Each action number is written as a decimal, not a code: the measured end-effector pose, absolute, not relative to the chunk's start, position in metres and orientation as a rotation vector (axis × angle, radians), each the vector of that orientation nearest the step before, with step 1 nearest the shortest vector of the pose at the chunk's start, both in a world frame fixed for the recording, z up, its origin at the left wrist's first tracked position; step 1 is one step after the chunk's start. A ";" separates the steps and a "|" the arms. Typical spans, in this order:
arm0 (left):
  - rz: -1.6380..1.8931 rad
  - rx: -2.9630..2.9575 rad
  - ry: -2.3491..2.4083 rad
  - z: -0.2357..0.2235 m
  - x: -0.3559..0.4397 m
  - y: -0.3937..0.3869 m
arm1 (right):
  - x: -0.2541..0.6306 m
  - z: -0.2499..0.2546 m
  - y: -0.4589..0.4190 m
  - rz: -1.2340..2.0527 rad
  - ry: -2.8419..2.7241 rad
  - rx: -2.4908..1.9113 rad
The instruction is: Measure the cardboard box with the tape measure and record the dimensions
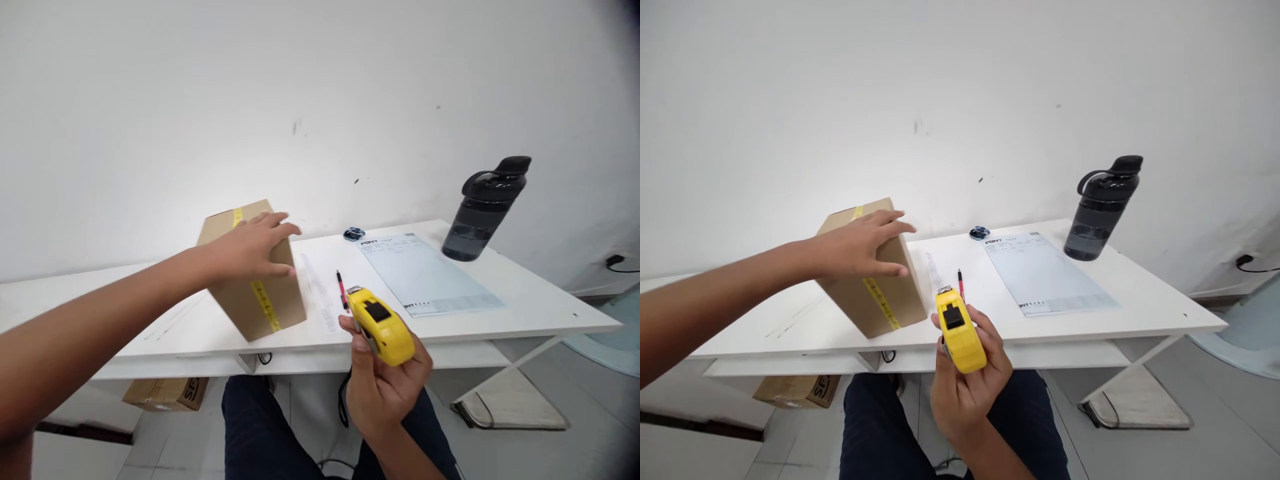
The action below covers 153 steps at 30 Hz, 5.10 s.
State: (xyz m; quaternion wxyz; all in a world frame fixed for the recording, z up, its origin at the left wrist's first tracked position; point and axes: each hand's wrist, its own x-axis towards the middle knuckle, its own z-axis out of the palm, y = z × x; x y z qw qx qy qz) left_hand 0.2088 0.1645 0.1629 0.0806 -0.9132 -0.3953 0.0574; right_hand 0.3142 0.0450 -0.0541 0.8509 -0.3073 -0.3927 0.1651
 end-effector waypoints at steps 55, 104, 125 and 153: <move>-0.866 -2.166 -0.877 0.032 0.035 0.063 | 0.325 -0.047 0.054 1.267 -1.032 -0.621; -1.165 -2.069 -1.454 -0.001 -0.029 0.096 | 0.363 -0.045 0.151 0.914 -1.061 -0.733; -1.621 -2.644 -0.942 -0.171 0.189 -0.005 | 0.357 -0.175 -0.054 1.638 -0.555 -0.860; -1.276 -3.329 -1.032 -0.083 0.221 0.123 | 0.464 -0.075 0.190 -0.374 -2.740 -1.825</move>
